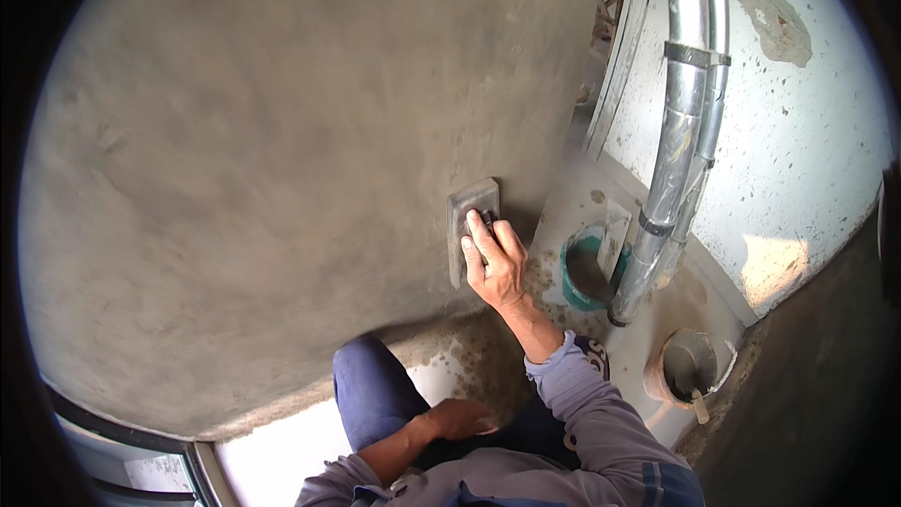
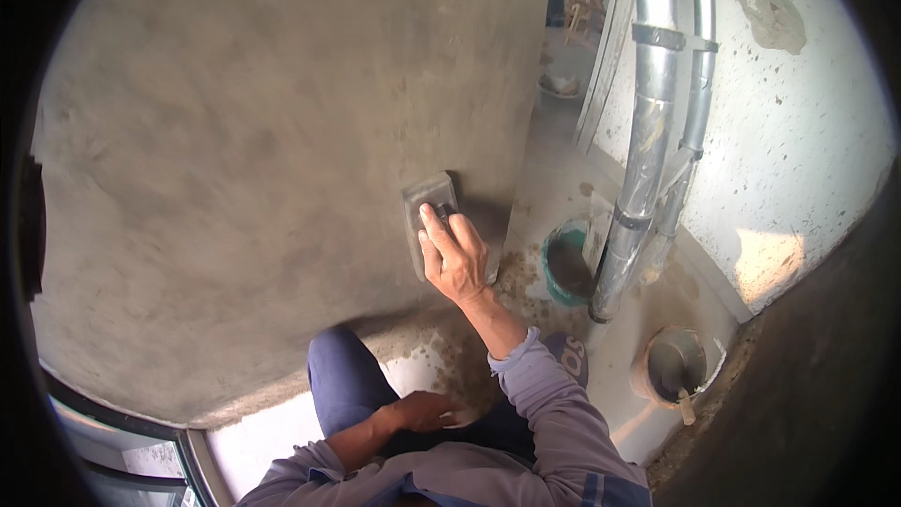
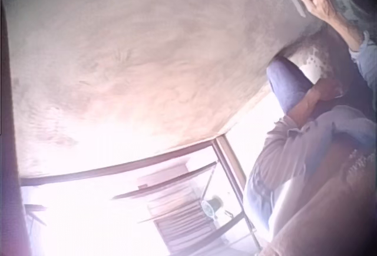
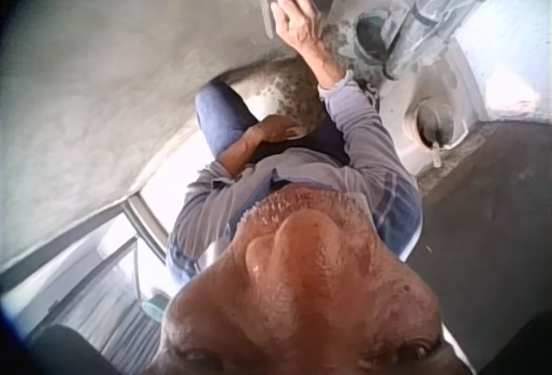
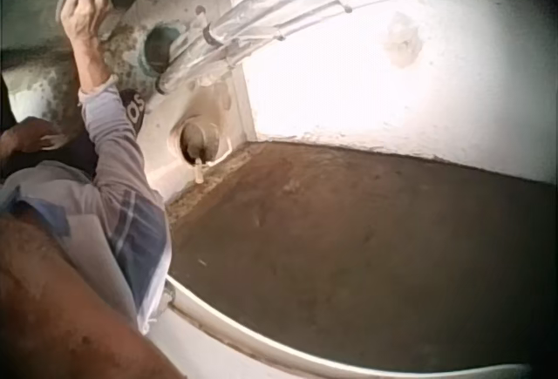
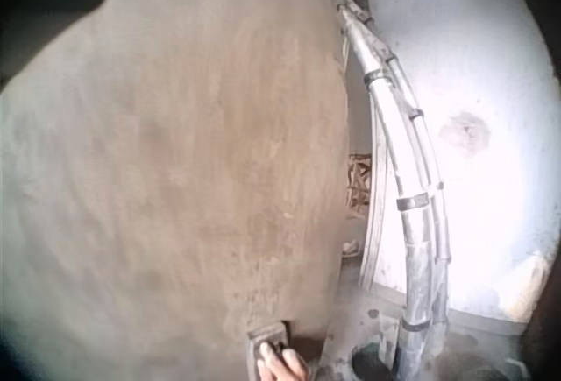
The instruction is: The person smooths a wet concrete or plaster surface on a curved wall using a rectangular trowel, repeatedly dipping the tool into a green bucket for more material and applying it to different sections of the wall.
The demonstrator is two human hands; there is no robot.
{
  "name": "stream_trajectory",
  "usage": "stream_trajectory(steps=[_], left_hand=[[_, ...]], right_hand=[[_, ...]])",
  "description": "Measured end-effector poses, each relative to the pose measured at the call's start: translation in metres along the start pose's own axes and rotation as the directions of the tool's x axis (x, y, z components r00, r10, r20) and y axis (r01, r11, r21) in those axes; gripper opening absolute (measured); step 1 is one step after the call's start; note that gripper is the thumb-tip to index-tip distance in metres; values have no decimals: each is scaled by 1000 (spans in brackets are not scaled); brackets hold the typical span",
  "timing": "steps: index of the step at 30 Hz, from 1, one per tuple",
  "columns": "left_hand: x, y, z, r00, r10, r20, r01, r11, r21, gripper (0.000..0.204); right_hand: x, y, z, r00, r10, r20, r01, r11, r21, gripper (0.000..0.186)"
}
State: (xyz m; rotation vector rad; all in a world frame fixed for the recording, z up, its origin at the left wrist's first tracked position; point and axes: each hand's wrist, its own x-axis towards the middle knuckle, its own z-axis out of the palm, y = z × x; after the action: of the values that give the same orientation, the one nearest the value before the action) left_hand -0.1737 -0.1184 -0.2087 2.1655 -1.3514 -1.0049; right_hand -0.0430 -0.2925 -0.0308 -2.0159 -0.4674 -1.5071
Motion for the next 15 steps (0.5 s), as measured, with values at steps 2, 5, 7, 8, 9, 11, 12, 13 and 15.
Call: stream_trajectory(steps=[2,5,7,8,9,11,12,13,15], left_hand=[[0,2,-3,1000,2,19,-2,1000,11,51],[1,7,-7,997,-31,68,27,998,62,51],[3,9,-9,998,-9,63,5,998,56,51],[2,10,-8,999,14,37,-16,999,35,51],[1,11,-6,997,-4,73,1,999,32,51],[2,7,-5,999,14,31,-15,999,37,51],[0,5,-2,999,34,-19,-33,999,25,51],[1,3,-1,999,35,20,-36,999,34,53],[1,-3,2,999,42,1,-42,999,24,54]], right_hand=[[37,7,-7,1000,-23,-19,23,1000,-12,41],[153,19,-21,993,-41,-109,36,998,-45,42],[237,27,-33,930,-298,-215,256,946,-201,40],[276,30,-44,950,-235,-207,202,965,-168,40],[302,32,-51,958,-194,-210,164,975,-152,40],[283,33,-47,988,-76,-136,51,983,-178,39],[269,31,-45,984,-121,-129,93,975,-202,38],[235,29,-33,928,-259,-267,227,963,-147,41],[142,10,-23,977,-76,-198,75,997,-12,46]])
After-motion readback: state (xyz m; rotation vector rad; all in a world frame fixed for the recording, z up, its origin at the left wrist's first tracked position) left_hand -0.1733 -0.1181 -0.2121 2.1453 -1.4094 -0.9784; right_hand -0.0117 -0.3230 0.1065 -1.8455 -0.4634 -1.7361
